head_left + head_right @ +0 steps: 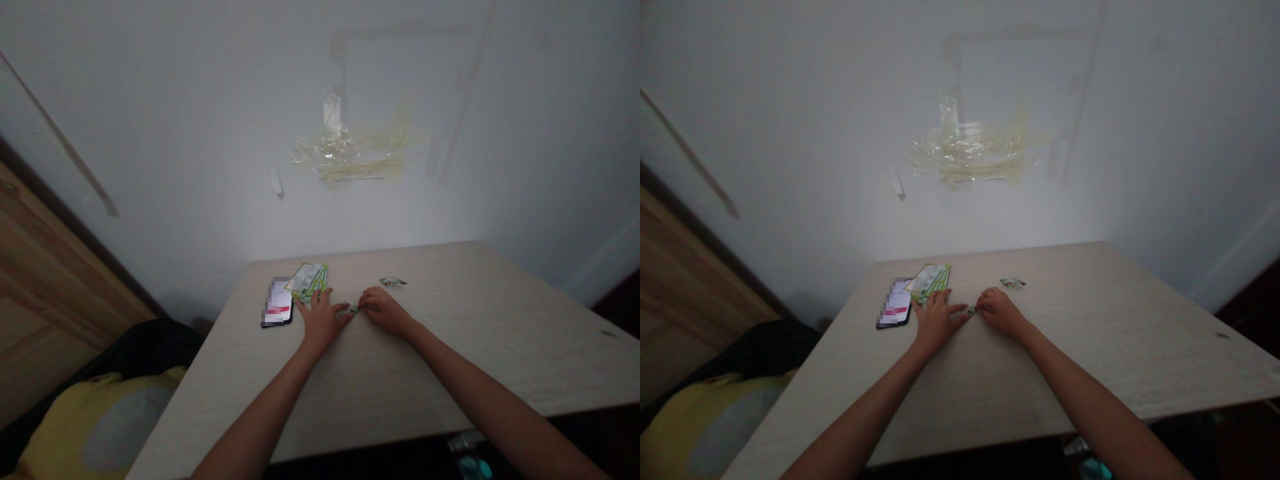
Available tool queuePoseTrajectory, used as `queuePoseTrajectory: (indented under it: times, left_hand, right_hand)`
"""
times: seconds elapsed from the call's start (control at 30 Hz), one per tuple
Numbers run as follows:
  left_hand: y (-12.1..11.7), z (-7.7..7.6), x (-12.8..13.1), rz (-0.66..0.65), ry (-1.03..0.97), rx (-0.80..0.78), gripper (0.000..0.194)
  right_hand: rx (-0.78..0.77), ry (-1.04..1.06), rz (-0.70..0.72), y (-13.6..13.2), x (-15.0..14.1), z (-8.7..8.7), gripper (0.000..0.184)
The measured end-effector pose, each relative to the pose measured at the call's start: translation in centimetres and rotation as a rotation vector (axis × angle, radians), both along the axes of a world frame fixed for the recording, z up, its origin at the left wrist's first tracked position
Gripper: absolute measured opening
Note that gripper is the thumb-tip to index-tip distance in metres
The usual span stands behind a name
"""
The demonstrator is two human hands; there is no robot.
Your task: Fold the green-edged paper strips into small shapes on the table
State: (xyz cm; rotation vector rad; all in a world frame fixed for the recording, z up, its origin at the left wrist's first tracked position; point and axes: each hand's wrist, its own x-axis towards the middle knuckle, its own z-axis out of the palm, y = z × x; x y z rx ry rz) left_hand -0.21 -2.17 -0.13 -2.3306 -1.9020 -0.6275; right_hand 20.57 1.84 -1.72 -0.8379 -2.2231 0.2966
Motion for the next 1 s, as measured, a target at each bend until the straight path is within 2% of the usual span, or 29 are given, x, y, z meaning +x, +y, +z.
queuePoseTrajectory:
  times: [0.37, 0.83, 1.0]
  left_hand:
    - [-0.04, 0.97, -0.22, -0.019, 0.120, -0.001, 0.038]
    - [0.38, 0.42, -0.69, -0.036, 0.133, 0.018, 0.044]
    - [0.32, 0.61, -0.55, -0.013, 0.132, 0.002, 0.045]
  right_hand:
    - [-0.029, -0.019, -0.028, -0.30, -0.14, 0.28, 0.024]
    - [0.007, -0.018, -0.065, -0.30, -0.25, -0.16, 0.022]
    - [0.075, -0.132, -0.108, -0.76, -0.75, -0.03, 0.023]
